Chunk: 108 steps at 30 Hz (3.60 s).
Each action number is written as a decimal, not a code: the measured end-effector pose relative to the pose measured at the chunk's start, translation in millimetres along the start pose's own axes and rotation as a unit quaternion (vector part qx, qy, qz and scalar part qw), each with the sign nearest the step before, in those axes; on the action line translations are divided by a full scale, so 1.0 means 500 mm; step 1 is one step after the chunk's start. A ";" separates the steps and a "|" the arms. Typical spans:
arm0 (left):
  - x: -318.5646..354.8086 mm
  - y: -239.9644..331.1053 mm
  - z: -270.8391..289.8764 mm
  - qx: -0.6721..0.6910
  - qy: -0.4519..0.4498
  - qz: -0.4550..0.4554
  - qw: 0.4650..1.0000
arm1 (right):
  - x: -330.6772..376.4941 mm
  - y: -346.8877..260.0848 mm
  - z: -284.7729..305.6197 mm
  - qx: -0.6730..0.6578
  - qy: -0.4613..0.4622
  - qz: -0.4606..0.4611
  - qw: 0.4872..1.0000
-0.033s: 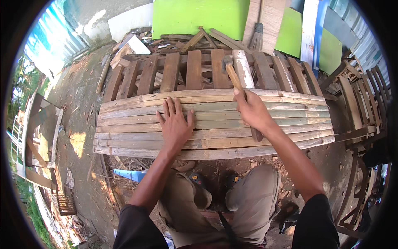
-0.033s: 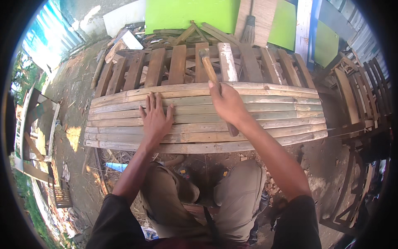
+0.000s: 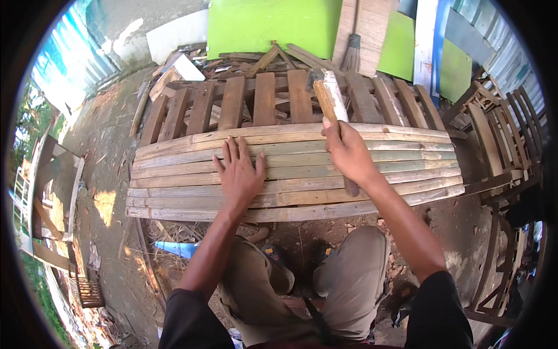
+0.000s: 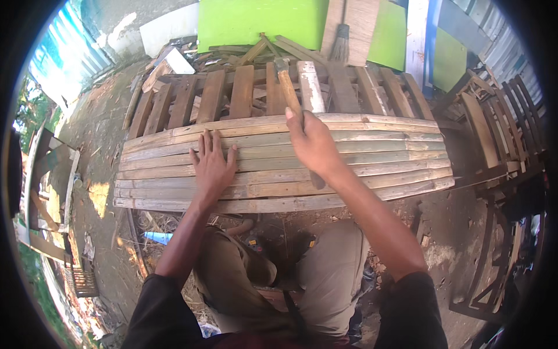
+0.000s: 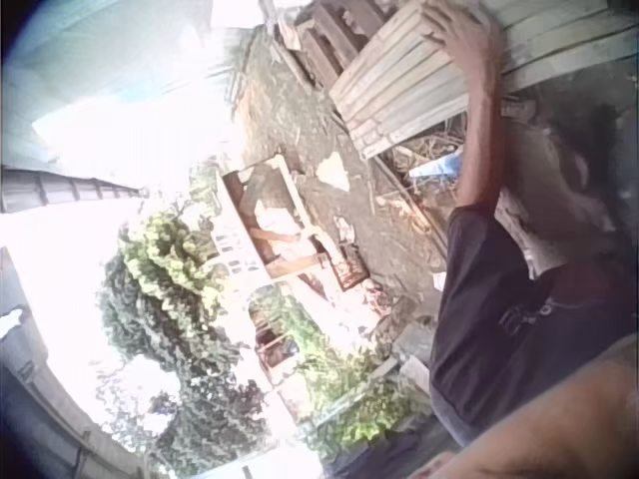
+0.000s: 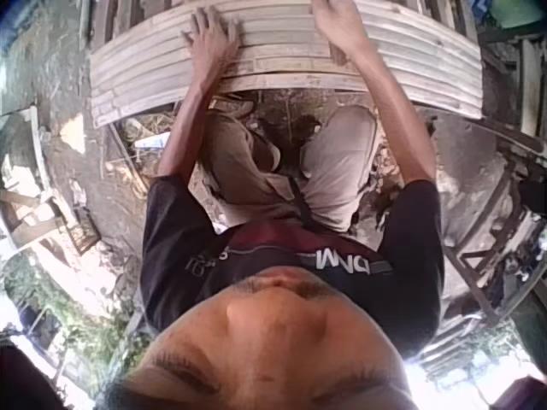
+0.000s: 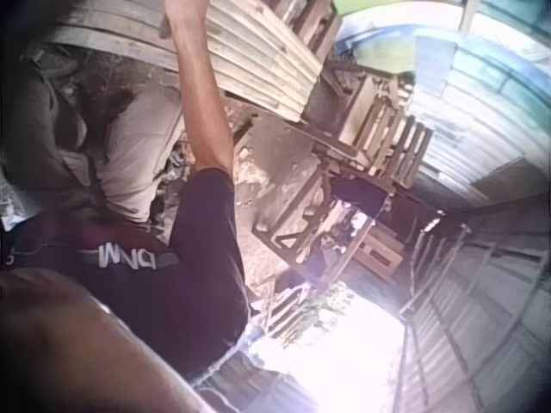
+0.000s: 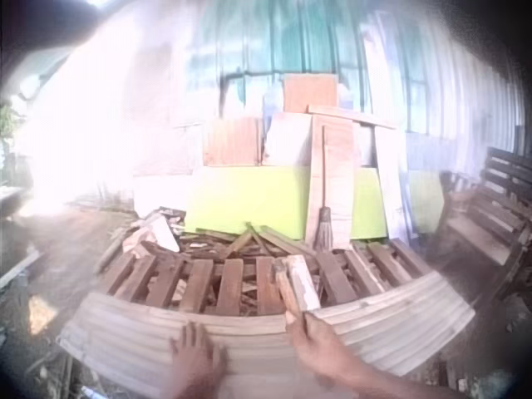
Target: The person hammers nails into a wooden pallet using a hammer, then uses a metal bar to pry apart sections of the pallet. The person works on the pallet while sitting on the ground.
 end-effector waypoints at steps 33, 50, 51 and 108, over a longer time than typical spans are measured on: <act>0.448 0.400 0.128 0.149 -0.126 -0.486 0.852 | 0.819 0.440 0.136 0.141 0.441 -0.117 0.879; 0.649 0.541 -0.095 0.139 -0.460 -0.432 0.763 | 1.256 0.854 -0.126 0.272 0.495 -0.391 0.727; 0.648 0.534 -0.105 0.113 -0.459 -0.435 0.766 | 1.229 0.851 -0.115 0.255 0.478 -0.346 0.766; 0.650 0.523 -0.104 0.155 -0.415 -0.384 0.810 | 1.144 0.910 -0.021 0.013 0.648 -0.290 0.704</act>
Point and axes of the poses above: each hand's wrist, its own x-axis away from the middle knuckle, its own z-axis out of the back of the hand, y = z × x, the point moved 2 cm from there along -x, towards the middle knuckle
